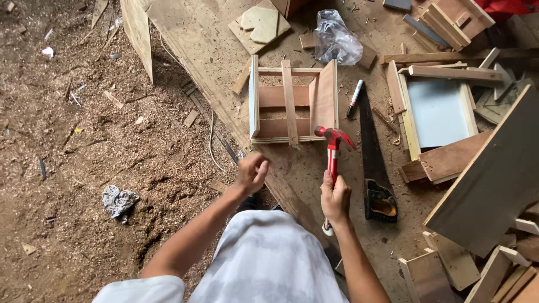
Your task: The person assembles a small wooden box-like structure by hammering nails into pre-drilled holes. They repeatedly reposition the wooden frame, insert nails, and strike them with a hammer to secure the joints.
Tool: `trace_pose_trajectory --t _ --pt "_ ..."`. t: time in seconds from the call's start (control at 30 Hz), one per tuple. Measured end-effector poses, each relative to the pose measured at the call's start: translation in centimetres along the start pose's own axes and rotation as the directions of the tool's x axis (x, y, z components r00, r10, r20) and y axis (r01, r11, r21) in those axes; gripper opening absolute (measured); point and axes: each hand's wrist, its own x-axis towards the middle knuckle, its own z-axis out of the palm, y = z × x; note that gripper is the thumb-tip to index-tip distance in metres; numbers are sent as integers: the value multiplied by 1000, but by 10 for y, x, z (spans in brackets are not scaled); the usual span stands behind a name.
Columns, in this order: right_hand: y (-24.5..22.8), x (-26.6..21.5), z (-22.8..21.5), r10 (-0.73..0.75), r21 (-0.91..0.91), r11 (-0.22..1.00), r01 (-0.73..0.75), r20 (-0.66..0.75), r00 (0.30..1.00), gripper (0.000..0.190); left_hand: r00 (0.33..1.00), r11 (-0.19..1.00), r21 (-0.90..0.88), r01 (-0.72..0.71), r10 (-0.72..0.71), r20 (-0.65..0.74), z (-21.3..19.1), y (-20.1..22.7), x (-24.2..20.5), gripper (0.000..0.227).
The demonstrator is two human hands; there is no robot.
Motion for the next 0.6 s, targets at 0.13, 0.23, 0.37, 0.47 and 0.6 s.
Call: trace_pose_trajectory --t 0.13,0.23,0.37,0.47,0.6 --pt "1 -3 7 19 56 998 -20 19 1000 46 841 670 534 -515 516 164 -87 31 88 102" --pt "4 -7 8 26 117 993 -30 34 999 44 757 463 605 -648 483 440 -131 55 141 102" --pt "12 -18 7 168 318 929 -190 96 981 43 628 383 499 -777 423 653 -130 69 168 73" --pt "19 -25 7 294 484 817 -314 119 948 40 554 342 436 -833 515 654 -96 65 171 64" --pt "32 -32 3 488 595 641 -485 172 856 41 503 244 455 -856 591 630 -23 69 169 78"
